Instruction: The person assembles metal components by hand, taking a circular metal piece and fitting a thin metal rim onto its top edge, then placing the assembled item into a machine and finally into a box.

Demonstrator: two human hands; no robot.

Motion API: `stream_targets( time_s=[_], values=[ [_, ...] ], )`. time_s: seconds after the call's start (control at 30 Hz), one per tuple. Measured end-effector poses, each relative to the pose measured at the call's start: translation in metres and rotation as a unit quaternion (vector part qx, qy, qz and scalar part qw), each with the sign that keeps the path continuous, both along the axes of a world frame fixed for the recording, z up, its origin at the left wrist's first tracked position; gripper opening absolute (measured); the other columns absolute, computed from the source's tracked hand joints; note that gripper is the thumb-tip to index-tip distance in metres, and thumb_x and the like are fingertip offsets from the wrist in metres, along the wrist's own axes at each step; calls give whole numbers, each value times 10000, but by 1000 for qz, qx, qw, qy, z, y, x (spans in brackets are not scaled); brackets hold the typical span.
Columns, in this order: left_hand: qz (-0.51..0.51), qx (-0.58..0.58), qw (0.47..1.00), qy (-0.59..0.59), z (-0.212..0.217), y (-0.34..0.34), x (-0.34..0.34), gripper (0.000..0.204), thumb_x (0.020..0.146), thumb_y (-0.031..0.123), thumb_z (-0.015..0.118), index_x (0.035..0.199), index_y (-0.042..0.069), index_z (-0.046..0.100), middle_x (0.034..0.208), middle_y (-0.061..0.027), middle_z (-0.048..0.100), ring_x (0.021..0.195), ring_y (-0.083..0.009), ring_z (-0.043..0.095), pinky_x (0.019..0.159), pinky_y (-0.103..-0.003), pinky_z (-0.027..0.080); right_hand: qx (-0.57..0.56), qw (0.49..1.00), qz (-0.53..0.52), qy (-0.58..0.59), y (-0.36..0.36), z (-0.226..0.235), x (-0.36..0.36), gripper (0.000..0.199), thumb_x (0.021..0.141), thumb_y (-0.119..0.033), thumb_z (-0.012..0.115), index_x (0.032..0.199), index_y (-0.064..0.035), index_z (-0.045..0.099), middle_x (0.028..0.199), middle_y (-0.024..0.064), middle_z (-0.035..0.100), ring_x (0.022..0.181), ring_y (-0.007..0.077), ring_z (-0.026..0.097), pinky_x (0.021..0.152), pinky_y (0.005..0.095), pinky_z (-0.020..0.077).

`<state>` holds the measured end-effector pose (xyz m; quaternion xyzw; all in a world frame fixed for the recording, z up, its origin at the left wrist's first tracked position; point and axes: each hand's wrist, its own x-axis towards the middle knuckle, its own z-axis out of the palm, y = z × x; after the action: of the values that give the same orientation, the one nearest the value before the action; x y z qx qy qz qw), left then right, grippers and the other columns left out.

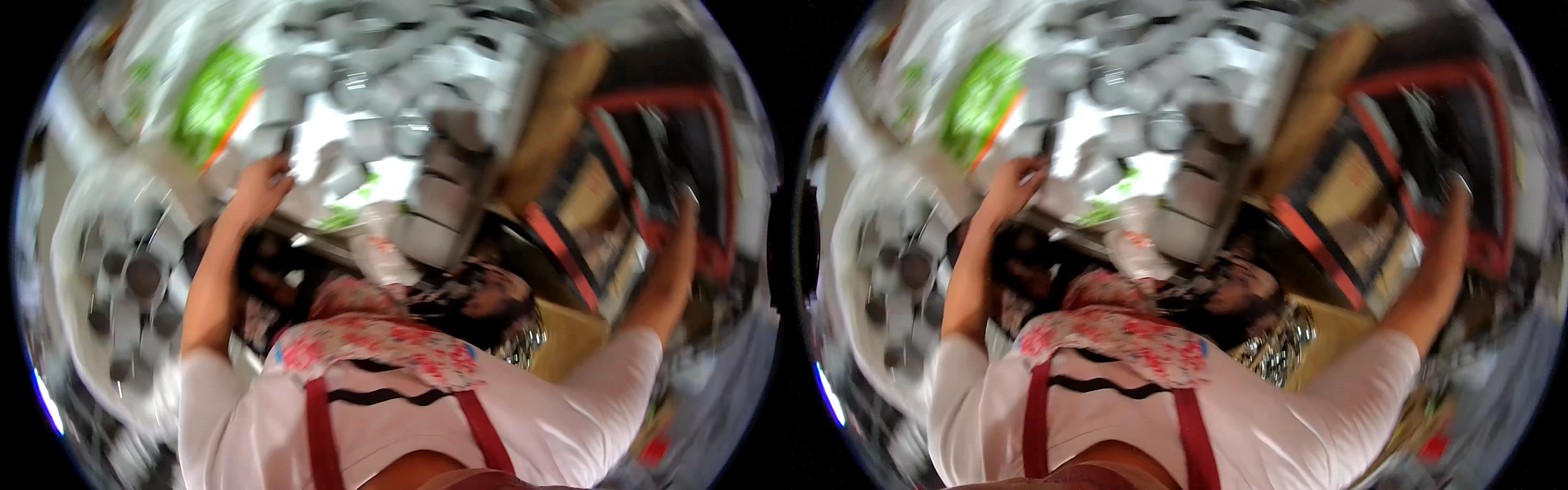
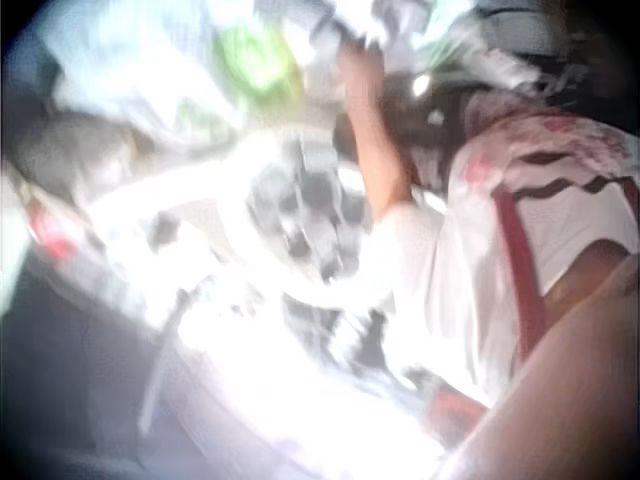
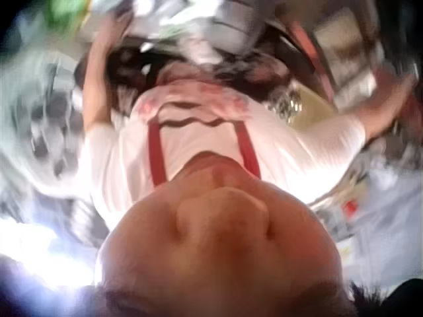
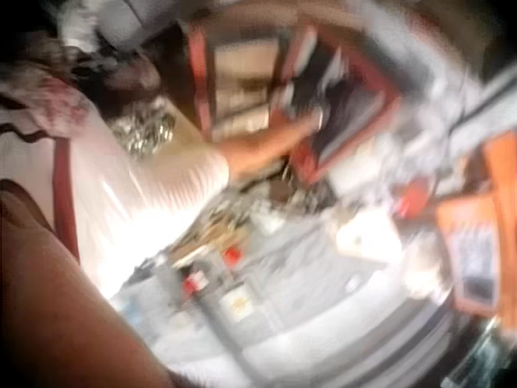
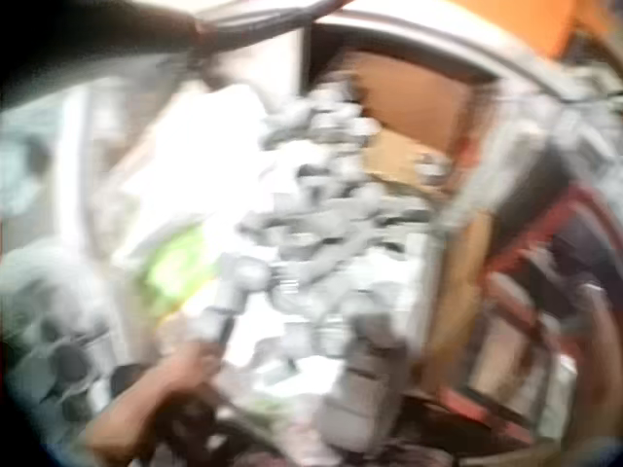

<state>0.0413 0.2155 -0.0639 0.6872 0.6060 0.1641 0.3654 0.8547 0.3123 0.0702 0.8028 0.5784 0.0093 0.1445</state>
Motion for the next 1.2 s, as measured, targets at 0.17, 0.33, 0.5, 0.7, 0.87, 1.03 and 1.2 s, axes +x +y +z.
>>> stream_targets(
  time_s=[0.17, 0.33, 0.5, 0.7, 0.87, 1.03, 1.2],
  values=[
    [127, -106, 986, -12, 22, 48, -44, 263, 791, 248, 605, 884, 2, 615, 773, -36, 612, 726, -102, 544, 720, -259, 437, 42, 999, 6, 15, 13, -44, 80, 417, 805, -362, 469, 1048, -41, 574, 1081, 193, 551, 957, 343, 544, 835, 406, 412],
    [38, -102, 989, 101, -42, 84, -94, 477, 711, 444, 595, 910, 12, 638, 896, -158, 632, 823, -269, 604, 764, -335, 463, 77, 992, 46, 92, 30, -19, 163, 370, 833, -267, 457, 1114, -39, 532, 1105, 184, 541, 923, 342, 560, 813, 409, 427],
    [-91, -202, 911, 348, -82, 78, -81, 659, 640, 578, 572, 889, -30, 628, 890, -198, 619, 814, -322, 586, 750, -344, 457, -159, 971, 90, -156, 12, -11, 130, 371, 867, -225, 404, 1194, -57, 463, 1142, 186, 515, 1002, 343, 520, 861, 398, 409],
    [-95, -179, 958, 201, -100, 65, -67, 375, 627, 394, 624, 708, 28, 607, 752, -179, 621, 767, -328, 591, 700, -372, 455, 87, 994, -12, -67, -12, 17, 33, 499, 800, -419, 501, 1166, -79, 501, 1147, 186, 516, 1078, 356, 468, 864, 404, 390],
    [-232, -175, 927, 237, -115, 80, -50, 381, 577, 155, 659, 929, 63, 543, 879, -178, 569, 822, -324, 541, 702, -403, 428, 139, 988, 68, 26, -71, 37, -6, 561, 770, -329, 565, 1253, -95, 403, 1118, 173, 547, 1067, 333, 497, 873, 365, 393],
    [-301, -60, 931, 199, -161, 50, -103, 439, 694, 110, 567, 1129, 107, 512, 1008, -157, 586, 927, -323, 558, 823, -382, 435, 114, 990, -9, -80, -42, 16, -54, 459, 760, -318, 530, 1147, -70, 518, 1087, 221, 539, 1035, 344, 510, 863, 389, 408],
    [-276, -107, 916, 272, -84, 56, -30, 231, 697, 225, 620, 724, -4, 615, 738, -189, 611, 690, -304, 596, 645, -391, 461, 112, 991, -74, -8, -59, 37, -75, 434, 730, -331, 586, 1102, -109, 552, 1098, 176, 543, 1020, 338, 512, 858, 396, 417]
  ],
)
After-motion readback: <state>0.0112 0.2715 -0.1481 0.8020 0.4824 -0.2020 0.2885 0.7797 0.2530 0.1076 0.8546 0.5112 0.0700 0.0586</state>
